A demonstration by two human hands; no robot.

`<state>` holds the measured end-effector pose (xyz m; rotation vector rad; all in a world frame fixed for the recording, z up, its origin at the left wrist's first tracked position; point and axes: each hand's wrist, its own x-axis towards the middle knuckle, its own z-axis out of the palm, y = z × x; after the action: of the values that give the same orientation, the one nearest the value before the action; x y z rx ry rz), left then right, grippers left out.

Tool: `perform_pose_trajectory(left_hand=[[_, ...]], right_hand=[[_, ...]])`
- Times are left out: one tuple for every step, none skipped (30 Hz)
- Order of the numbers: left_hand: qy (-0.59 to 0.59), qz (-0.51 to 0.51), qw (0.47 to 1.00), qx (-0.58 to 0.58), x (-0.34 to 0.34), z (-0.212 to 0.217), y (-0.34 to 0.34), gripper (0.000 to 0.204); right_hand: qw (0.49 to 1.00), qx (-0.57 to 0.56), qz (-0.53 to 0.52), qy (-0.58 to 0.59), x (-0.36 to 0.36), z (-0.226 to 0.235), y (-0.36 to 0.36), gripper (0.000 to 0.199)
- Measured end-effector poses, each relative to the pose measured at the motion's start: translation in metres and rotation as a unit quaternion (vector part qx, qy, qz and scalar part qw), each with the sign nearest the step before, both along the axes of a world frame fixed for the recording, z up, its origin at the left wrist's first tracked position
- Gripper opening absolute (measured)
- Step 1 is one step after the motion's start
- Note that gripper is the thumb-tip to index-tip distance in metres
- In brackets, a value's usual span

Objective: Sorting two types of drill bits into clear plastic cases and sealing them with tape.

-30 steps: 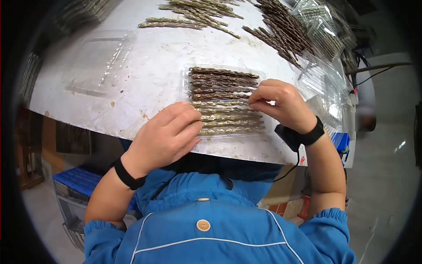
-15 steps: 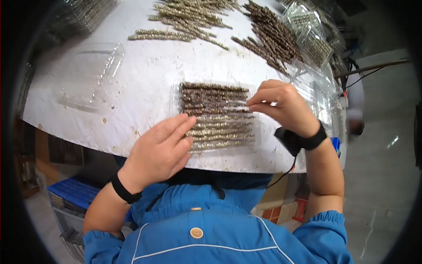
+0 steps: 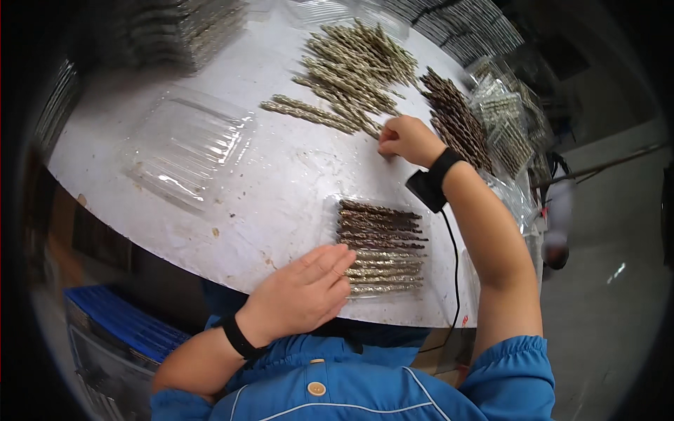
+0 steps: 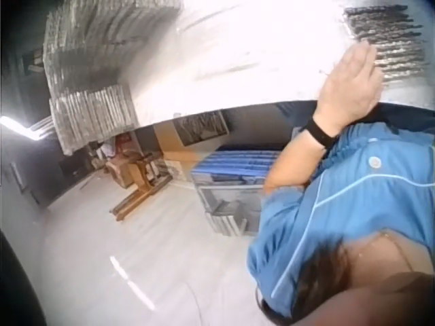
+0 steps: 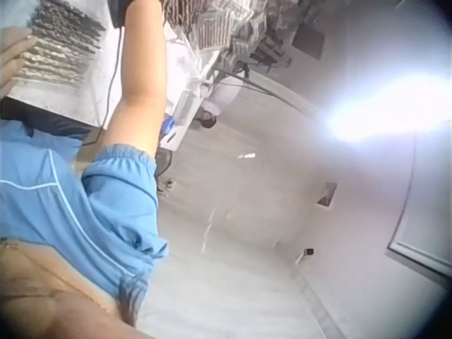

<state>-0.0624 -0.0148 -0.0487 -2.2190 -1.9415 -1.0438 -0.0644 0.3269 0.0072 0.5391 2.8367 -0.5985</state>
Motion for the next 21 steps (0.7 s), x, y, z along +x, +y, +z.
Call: perform_pose_trajectory(left_hand=[[-0.005,-0.003,1.000,0.002,0.000,0.000,-0.001,0.023],[-0.007,0.004,1.000,0.003,0.000,0.000,-0.005,0.023],[0.001,0.004,1.000,0.003,0.001,0.001,-0.006,0.023],[0.007,0.002,1.000,0.003,0.002,0.000,-0.007,0.023],[0.013,0.010,1.000,0.008,0.003,-0.002,-0.007,0.023],[0.010,0.005,1.000,0.007,0.004,-0.003,-0.007,0.023],[0.017,0.008,1.000,0.000,0.004,-0.003,-0.007,0.023],[0.024,0.011,1.000,-0.008,0.004,-0.003,-0.007,0.023],[0.020,0.003,1.000,-0.010,0.003,-0.003,-0.006,0.023],[0.017,-0.001,1.000,-0.005,0.002,-0.003,-0.003,0.023],[0.014,-0.006,1.000,0.000,0.001,-0.003,0.000,0.024],[0.006,-0.017,1.000,-0.007,0.000,-0.004,0.002,0.024],[-0.006,-0.007,1.000,-0.007,0.001,-0.005,0.003,0.025],[-0.017,0.007,1.000,-0.011,0.003,-0.005,0.000,0.026],[-0.029,0.008,0.999,-0.012,0.002,-0.004,-0.002,0.030],[-0.031,-0.002,0.999,-0.017,0.001,-0.003,-0.001,0.030],[-0.029,0.001,0.999,-0.020,0.001,-0.002,0.000,0.032],[-0.025,0.006,0.999,-0.022,0.002,-0.001,0.001,0.033],[-0.026,0.009,0.999,-0.017,0.002,0.001,0.003,0.035],[-0.023,0.004,1.000,-0.019,0.004,0.000,0.003,0.035],[-0.019,0.007,1.000,-0.018,0.006,-0.002,0.004,0.035]], right_hand=[[0.999,0.027,0.001,-0.019,-0.001,0.011,-0.008,0.018],[0.998,0.064,-0.006,-0.003,0.001,0.019,-0.015,0.016],[0.998,0.057,0.000,0.009,-0.002,0.029,-0.019,0.017],[0.999,0.049,0.003,0.018,-0.005,0.037,-0.023,0.019],[0.998,0.051,0.019,0.010,-0.015,0.042,-0.026,0.021],[0.999,0.050,0.015,0.006,-0.022,0.035,-0.028,0.021],[0.997,-0.001,0.054,0.054,-0.029,0.025,-0.031,0.023],[0.989,-0.051,0.091,0.102,-0.036,0.014,-0.035,0.025],[0.988,0.024,0.116,0.101,-0.043,0.005,-0.039,0.026],[0.981,0.097,0.138,0.098,-0.046,-0.005,-0.040,0.027],[0.973,0.135,0.137,0.129,-0.049,-0.014,-0.034,0.027],[0.964,0.169,0.136,0.156,-0.050,-0.024,-0.027,0.027],[0.966,0.164,0.145,0.140,-0.053,-0.028,-0.023,0.025],[0.967,0.154,0.157,0.126,-0.055,-0.027,-0.028,0.023],[0.971,0.159,0.159,0.083,-0.051,-0.017,-0.041,0.022],[0.971,0.169,0.160,0.048,-0.049,-0.006,-0.046,0.021],[0.980,0.136,0.140,0.046,-0.045,-0.008,-0.039,0.020],[0.981,0.135,0.133,0.046,-0.039,-0.004,-0.034,0.020],[0.990,0.085,0.109,0.039,-0.031,0.002,-0.030,0.021],[0.995,0.035,0.085,0.033,-0.023,0.006,-0.025,0.022],[0.990,0.066,0.112,0.062,-0.014,0.005,-0.023,0.029]])
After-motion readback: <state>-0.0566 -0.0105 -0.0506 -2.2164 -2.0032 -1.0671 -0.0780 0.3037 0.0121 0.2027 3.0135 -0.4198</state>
